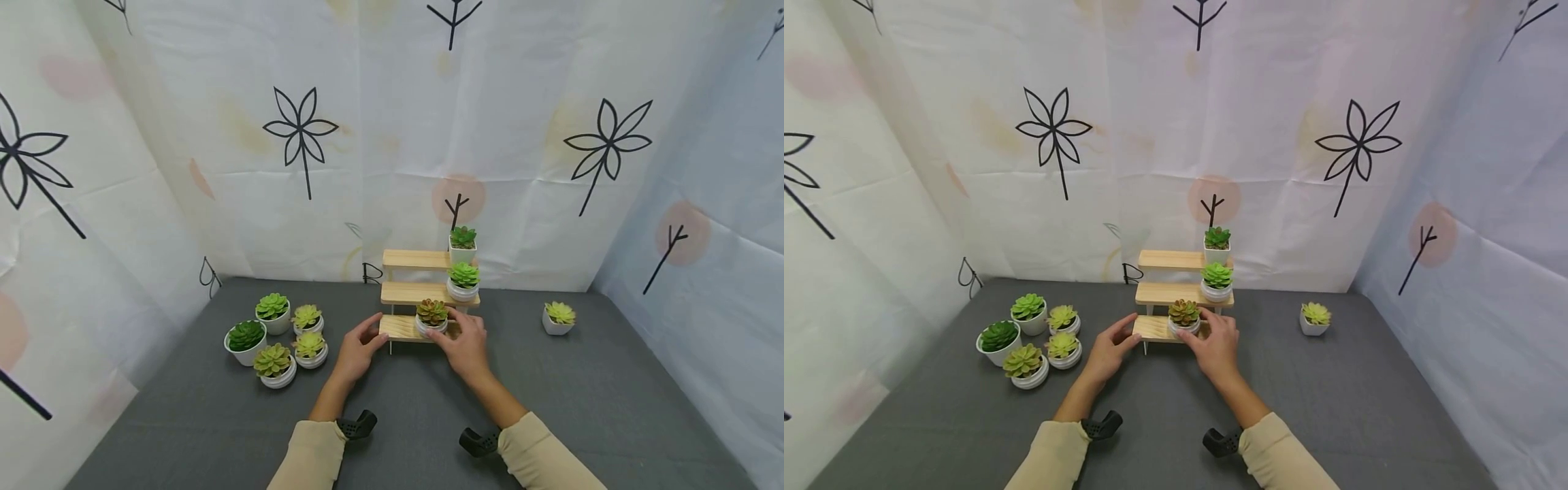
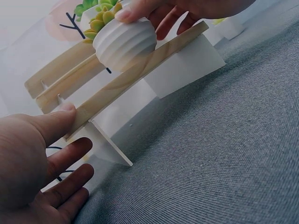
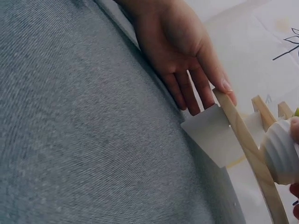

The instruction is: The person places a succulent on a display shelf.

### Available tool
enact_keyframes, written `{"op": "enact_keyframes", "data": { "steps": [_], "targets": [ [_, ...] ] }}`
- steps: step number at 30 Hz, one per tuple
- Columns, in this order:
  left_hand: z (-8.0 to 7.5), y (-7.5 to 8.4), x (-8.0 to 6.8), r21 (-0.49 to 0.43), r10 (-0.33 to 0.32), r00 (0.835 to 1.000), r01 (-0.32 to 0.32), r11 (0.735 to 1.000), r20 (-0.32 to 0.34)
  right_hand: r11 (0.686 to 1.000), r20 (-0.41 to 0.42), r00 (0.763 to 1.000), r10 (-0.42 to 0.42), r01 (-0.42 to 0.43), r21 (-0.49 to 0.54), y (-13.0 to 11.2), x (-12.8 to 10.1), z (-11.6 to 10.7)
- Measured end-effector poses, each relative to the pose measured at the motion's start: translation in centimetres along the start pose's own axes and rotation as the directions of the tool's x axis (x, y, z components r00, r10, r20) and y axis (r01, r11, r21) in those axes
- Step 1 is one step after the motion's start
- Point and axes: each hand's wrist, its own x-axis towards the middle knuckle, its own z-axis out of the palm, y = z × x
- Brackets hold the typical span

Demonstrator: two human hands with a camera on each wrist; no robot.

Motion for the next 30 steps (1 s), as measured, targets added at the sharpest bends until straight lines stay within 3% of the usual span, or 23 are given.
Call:
{"op": "enact_keyframes", "data": {
  "steps": [3, 7, 12, 21, 30],
  "targets": [
    [0.0, 0.5, -0.2, -0.006, 0.015, 1.0, -0.015, 1.0, 0.013, 0.998, -0.052, 0.998, -0.044, 0.046, 0.034, 0.2, -0.2, -0.2],
    [-0.3, 2.3, -0.9, -0.013, 0.021, 0.999, -0.021, 1.0, 0.025, 0.993, -0.11, 0.99, -0.086, 0.094, 0.072, 0.8, -0.4, -0.6],
    [-0.5, 4.0, -1.7, 0.007, 0.018, 1.0, -0.018, 1.0, 0.024, 0.985, -0.184, 0.979, -0.093, 0.117, 0.124, 1.5, -0.5, -1.5],
    [-0.5, 3.9, -1.7, -0.002, 0.018, 0.999, -0.018, 1.0, 0.027, 0.99, -0.266, 0.964, 0.001, 0.037, 0.138, 3.5, -0.4, -4.0],
    [-0.5, 4.0, -1.8, 0.021, 0.017, 1.0, -0.017, 1.0, 0.015, 0.997, -0.307, 0.95, 0.054, -0.035, 0.068, 5.8, -0.5, -5.8]
  ]
}}
